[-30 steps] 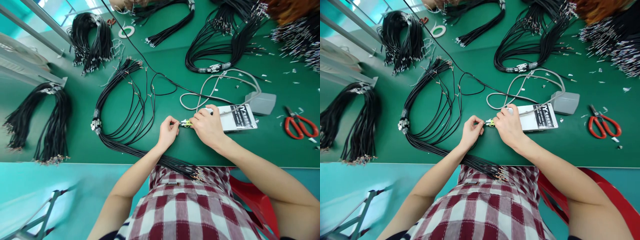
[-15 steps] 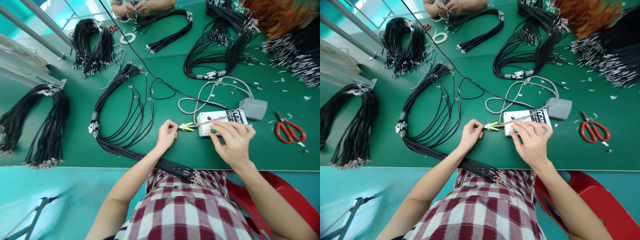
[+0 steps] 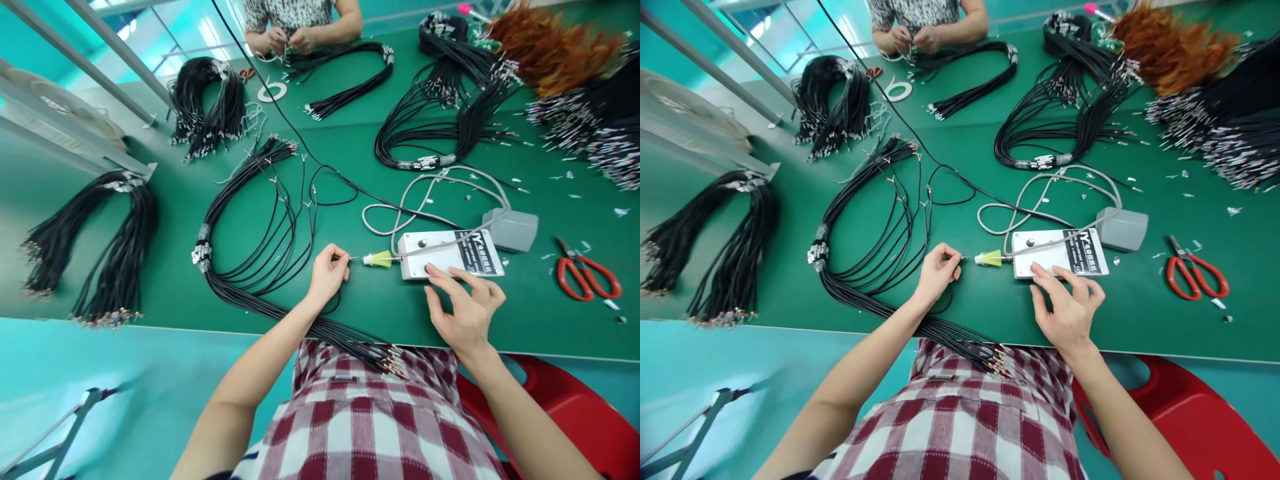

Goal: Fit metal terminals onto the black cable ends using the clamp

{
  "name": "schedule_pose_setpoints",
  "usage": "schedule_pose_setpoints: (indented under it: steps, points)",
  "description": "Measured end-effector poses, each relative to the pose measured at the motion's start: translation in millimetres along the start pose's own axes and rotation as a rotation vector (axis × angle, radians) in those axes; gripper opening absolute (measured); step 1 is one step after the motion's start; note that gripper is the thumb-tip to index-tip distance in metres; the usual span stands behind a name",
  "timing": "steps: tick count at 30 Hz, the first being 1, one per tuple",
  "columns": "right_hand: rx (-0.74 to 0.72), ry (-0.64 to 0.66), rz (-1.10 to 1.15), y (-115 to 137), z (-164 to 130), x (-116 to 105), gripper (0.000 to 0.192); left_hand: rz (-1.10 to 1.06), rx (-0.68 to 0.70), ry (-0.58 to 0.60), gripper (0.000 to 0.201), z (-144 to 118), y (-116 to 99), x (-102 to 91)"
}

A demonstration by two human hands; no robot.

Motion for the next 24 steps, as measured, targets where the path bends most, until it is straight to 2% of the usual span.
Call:
schedule_pose_setpoints:
  steps: [2,4,6,7,9,11,12,13,14,16,17,18,20,22,24]
  points:
    - [-0.005,-0.004,0.041,8,0,-4,0.027,-0.034,0.019,-0.010,0.030,6,-6,-9.7]
    - [-0.036,0.024,0.124,20,-4,-5,0.028,-0.053,0.063,-0.064,0.029,24,-23,-31.1]
    - [-0.081,0.091,0.226,33,-11,-1,0.028,-0.092,0.114,-0.203,0.024,51,-52,-68.8]
    - [-0.095,0.128,0.267,38,-14,1,0.027,-0.155,0.128,-0.313,0.022,65,-67,-93.4]
    - [-0.087,0.178,0.310,40,-20,6,0.027,-0.209,0.181,-0.449,0.023,85,-97,-131.4]
    - [-0.044,0.192,0.320,35,-23,9,0.026,-0.216,0.260,-0.525,0.019,84,-116,-150.3]
    - [-0.022,0.197,0.322,33,-23,11,0.026,-0.176,0.333,-0.500,0.016,73,-121,-146.7]
    - [-0.005,0.201,0.325,30,-24,12,0.025,-0.062,0.438,-0.366,0.012,57,-124,-127.5]
    - [0.007,0.205,0.330,29,-24,14,0.025,0.109,0.526,-0.110,0.013,34,-119,-92.2]
    - [0.016,0.219,0.340,28,-25,17,0.024,0.241,0.512,0.257,0.017,-22,-84,-36.6]
    - [0.016,0.224,0.345,29,-25,18,0.024,0.381,0.569,0.562,0.013,-62,-62,-2.8]
    - [0.015,0.227,0.350,30,-25,19,0.024,0.525,0.639,0.751,0.007,-95,-42,17.8]
    - [0.015,0.232,0.359,31,-27,20,0.023,0.775,0.752,0.924,0.012,-134,-13,37.9]
    - [0.018,0.239,0.364,31,-28,20,0.023,0.906,0.813,0.929,0.018,-143,-2,43.2]
    - [0.026,0.245,0.373,30,-29,20,0.024,0.907,0.807,0.915,0.019,-141,-4,43.4]
Point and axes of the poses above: each hand's wrist, its own z-axis towards the middle knuckle, its own x-axis out of the palm, y = z × x, the point moved 9 cm from there along z, towards the middle knuckle, and after that the axes turned 14 degrees about -y, right-handed, at the moved point
